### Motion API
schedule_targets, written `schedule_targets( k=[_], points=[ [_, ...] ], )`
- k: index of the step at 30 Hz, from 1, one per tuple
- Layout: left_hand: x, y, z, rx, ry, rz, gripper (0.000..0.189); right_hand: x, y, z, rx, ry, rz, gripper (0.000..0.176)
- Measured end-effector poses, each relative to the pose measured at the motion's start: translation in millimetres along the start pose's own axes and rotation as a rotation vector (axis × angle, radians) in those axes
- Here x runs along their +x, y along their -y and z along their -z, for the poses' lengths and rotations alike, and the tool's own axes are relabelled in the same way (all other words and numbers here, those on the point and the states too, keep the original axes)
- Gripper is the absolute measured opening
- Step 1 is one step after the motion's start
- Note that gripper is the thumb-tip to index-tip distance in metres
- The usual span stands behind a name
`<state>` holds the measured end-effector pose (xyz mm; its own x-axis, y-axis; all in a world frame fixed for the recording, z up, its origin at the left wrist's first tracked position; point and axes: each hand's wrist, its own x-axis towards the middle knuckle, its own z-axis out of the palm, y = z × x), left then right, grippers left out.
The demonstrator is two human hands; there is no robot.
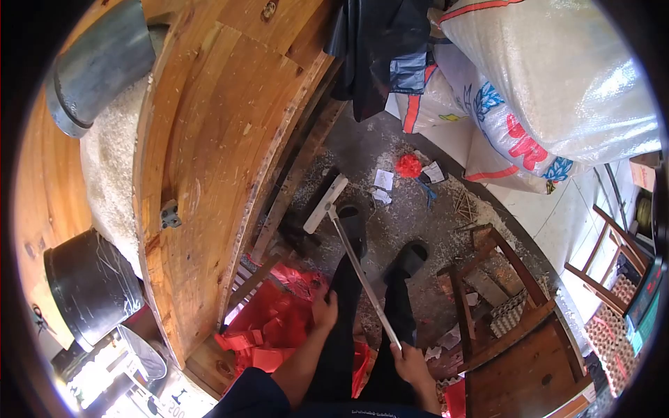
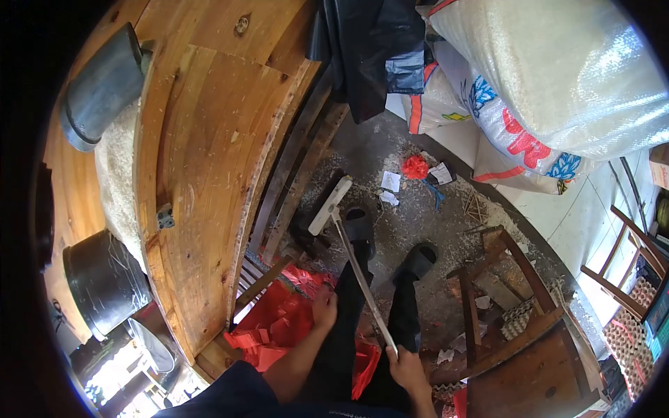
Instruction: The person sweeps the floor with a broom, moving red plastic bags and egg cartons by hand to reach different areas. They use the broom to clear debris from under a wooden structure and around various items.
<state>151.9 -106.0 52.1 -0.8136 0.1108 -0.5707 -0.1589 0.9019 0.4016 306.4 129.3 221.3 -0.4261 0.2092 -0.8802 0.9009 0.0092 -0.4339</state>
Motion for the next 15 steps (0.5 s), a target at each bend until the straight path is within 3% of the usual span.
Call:
schedule_targets(
  k=[1, 3, 4, 7, 9, 12, 13, 15],
  points=[
    [31.7, 34.8, -5.8, -0.276, 0.068, 0.229, 0.059, -12.0, -0.4, -1.7, 0.045, 0.024, -0.010, 0.040],
    [80.1, -1.8, 1.3, -0.813, -0.037, 0.698, 0.071, -33.0, -4.2, -4.3, 0.090, 0.061, -0.041, 0.040],
    [101.4, -59.1, 15.0, -1.068, -0.214, 0.930, 0.075, -42.0, -1.4, -1.0, 0.080, 0.098, -0.078, 0.040],
    [154.2, -41.3, 3.3, -1.262, -0.126, 0.932, 0.085, -65.4, -13.9, 3.8, 0.005, 0.157, -0.155, 0.041],
    [183.2, 6.9, -22.2, -1.373, -0.232, 0.766, 0.079, -79.1, -34.8, 6.7, 0.015, 0.193, -0.167, 0.036],
    [202.4, 42.6, -30.4, -1.397, -0.183, 0.804, 0.066, -71.7, -9.5, 21.5, -0.063, 0.178, -0.168, 0.039],
    [193.7, 21.5, -22.8, -1.392, -0.178, 0.810, 0.066, -70.9, -9.9, 20.8, -0.142, 0.176, -0.187, 0.042],
    [162.2, -46.9, 7.6, -0.885, -0.015, 0.972, 0.050, -59.8, -19.3, 14.2, -0.126, 0.154, -0.191, 0.042]
  ],
)
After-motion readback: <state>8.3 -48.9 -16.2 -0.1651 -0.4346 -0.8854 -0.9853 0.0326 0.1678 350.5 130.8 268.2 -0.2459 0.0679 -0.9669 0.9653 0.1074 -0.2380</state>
